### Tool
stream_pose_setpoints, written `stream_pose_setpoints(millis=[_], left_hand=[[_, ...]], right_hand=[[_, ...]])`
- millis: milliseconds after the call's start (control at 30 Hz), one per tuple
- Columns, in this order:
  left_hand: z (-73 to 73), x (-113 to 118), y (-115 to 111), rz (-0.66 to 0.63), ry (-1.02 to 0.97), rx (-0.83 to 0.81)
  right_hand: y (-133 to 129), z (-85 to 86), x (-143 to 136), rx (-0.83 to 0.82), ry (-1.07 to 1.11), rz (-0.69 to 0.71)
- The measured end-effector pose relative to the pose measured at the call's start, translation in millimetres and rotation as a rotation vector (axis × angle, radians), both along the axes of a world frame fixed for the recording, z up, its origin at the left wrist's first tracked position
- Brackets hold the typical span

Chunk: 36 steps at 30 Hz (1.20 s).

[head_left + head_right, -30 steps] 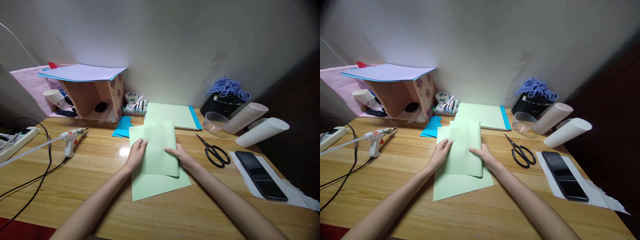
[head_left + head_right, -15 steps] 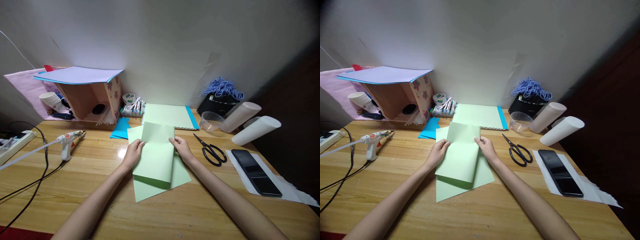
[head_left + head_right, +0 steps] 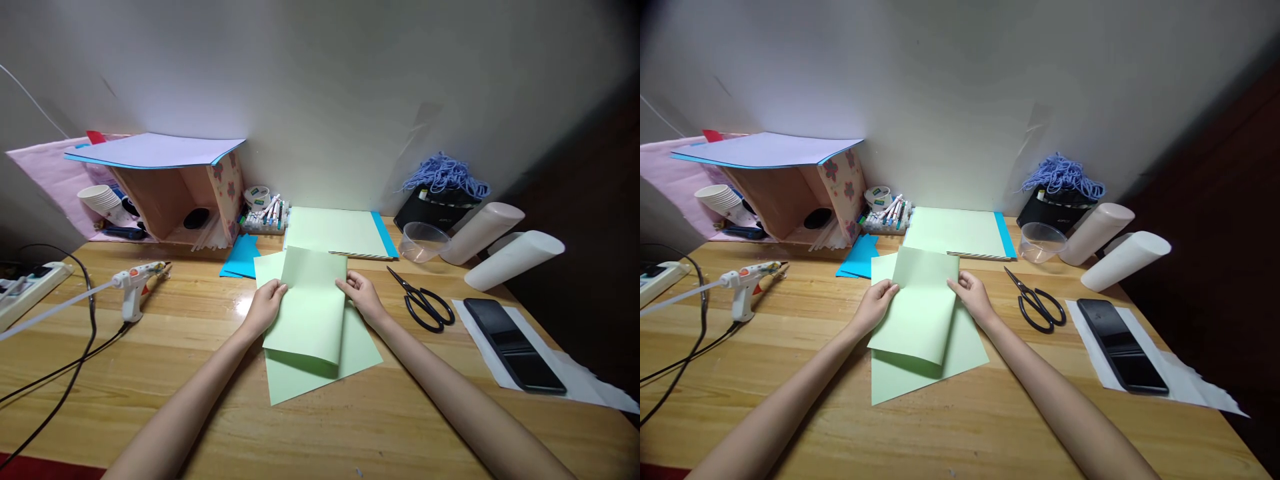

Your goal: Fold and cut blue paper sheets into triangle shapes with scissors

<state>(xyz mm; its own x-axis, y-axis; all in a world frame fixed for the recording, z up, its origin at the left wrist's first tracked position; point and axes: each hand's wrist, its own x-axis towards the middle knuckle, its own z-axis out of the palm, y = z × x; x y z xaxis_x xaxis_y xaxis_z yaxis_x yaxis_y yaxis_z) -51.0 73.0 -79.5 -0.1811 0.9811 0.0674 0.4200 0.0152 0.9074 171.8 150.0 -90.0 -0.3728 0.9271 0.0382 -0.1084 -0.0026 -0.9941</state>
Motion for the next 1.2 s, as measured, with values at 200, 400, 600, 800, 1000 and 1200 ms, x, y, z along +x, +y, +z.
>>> stream_pose_setpoints(millis=[200,400,600,800,1000,1200], left_hand=[[-3.1,0,0,-0.006,-0.003,0.005],[-1.0,1,0,-0.021,-0.064,-0.014],[-4.1,-1,1,-0.018,-0.08,-0.04],[-3.8,-1,1,-0.007,-0.029,-0.019],[-0.7,1,0,-0.02,-0.01,0.001],[5.5,2,-2,0.006,0.148,0.049]], right_hand=[[1,-3.8,2,0.026,-0.019,-0.033],[1,-2.2,0,-0.037,0.018,-0.022],[0,1.6,0,-0.054,0.046,-0.026],[0,1.3,1,-0.018,0.045,-0.045],[0,3.1,-2,-0.033,0.059,-0.081],[0,4.6,-1,-0.034,0.025,-0.131]])
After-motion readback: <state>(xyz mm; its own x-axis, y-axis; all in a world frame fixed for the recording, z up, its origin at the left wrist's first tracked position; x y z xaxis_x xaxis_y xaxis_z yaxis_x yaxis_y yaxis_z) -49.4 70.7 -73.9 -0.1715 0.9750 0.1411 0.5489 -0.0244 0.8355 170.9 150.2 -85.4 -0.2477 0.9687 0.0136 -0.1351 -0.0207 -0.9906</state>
